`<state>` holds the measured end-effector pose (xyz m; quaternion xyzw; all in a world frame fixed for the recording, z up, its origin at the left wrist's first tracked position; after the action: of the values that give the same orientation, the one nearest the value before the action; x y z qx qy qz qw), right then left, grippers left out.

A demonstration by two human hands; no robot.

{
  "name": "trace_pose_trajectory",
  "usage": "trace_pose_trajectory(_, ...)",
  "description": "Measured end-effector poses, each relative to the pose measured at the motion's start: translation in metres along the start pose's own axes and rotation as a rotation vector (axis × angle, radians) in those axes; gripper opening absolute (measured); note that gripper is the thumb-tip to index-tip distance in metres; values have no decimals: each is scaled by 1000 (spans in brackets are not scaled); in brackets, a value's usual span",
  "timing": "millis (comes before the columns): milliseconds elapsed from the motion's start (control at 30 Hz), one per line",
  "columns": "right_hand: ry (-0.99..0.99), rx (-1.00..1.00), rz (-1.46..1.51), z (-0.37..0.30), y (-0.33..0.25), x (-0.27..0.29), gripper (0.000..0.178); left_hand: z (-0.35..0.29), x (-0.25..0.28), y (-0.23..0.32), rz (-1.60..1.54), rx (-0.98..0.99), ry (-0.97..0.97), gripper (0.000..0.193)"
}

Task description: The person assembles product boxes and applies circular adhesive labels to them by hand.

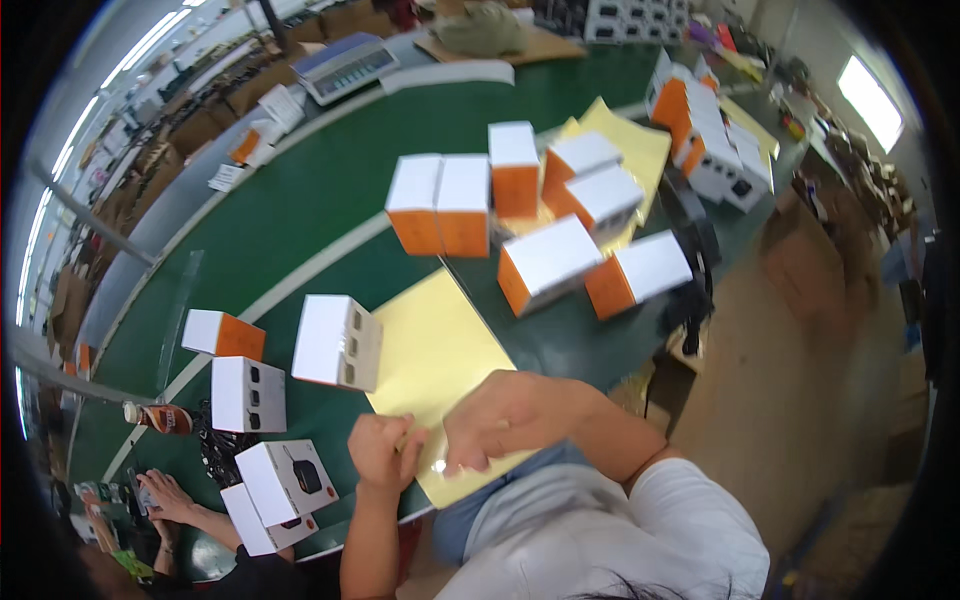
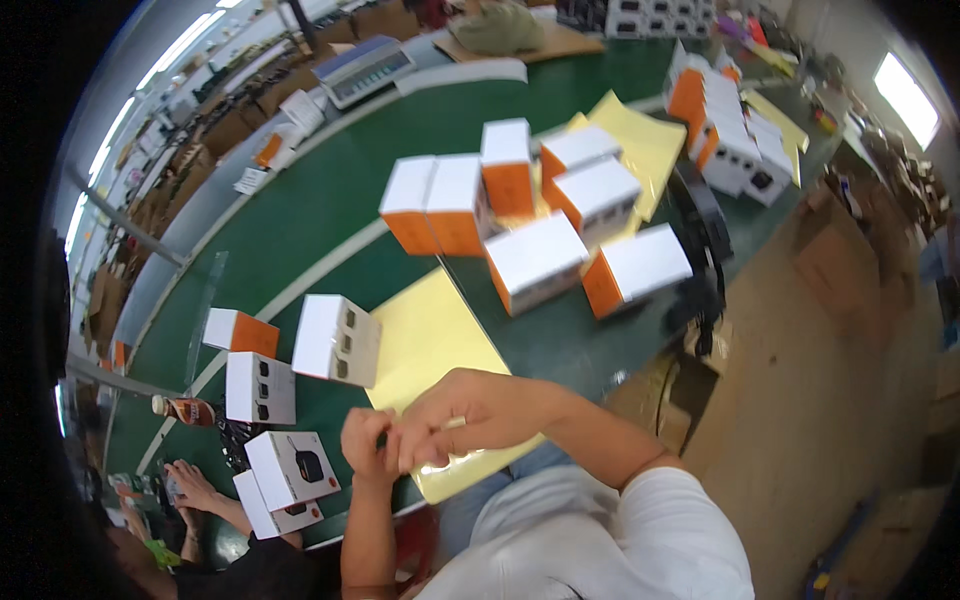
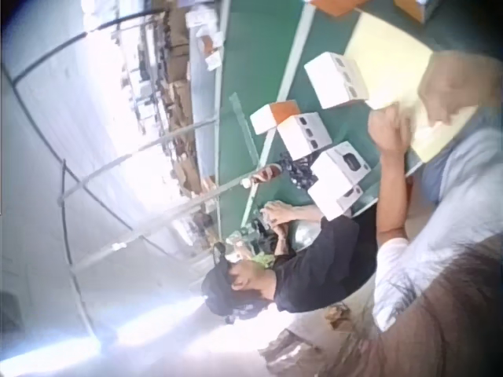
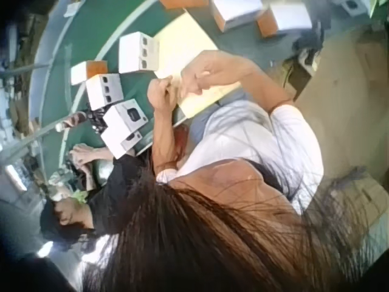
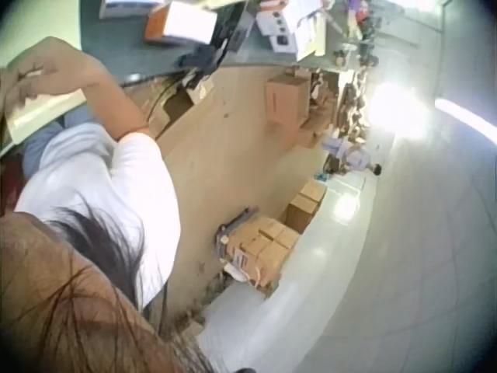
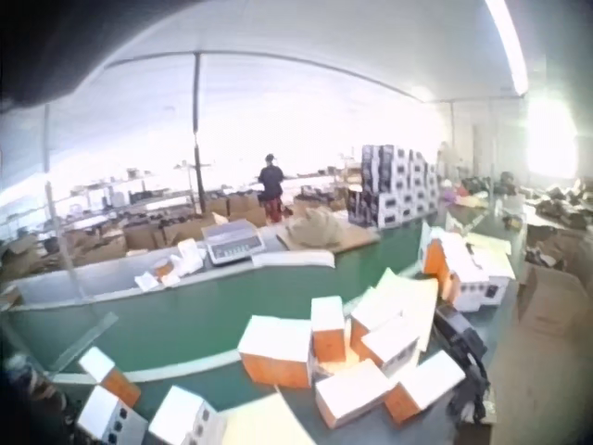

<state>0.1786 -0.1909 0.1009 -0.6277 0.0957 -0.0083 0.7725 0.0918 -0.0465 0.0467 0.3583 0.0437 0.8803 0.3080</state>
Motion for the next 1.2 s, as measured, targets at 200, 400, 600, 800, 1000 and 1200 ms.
trace_pose_trajectory(200,-430,114,255,-28,21,-97,14,4,7,-2,-80,17,63,12)
trace_pose_trajectory(400,-322,-137,459,-87,101,-103,22,0,2,-6,-71,95,67,12)
trace_pose_trajectory(600,-26,-532,324,-183,168,-26,26,-4,1,-8,-54,112,45,12)
trace_pose_trajectory(800,1120,-1406,418,-372,302,56,17,-3,0,-9,-39,119,22,14)
trace_pose_trajectory(1000,2021,-1043,98,-498,330,125,38,2,-10,-14,-57,119,-7,16)
trace_pose_trajectory(1200,1722,-1252,194,-406,314,78,24,5,-9,-13,-69,125,8,19)
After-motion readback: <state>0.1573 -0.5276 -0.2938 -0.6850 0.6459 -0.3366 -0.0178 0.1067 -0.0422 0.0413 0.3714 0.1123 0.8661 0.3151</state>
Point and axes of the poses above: each hand's wrist, its own z-axis towards the middle knuckle, its own x-axis out of the back of the hand, y = z × x, the point moved 7 cm from there along z, towards the middle knuckle, and after that the axes turned 6 degrees about -x, right-handed, at the moved point
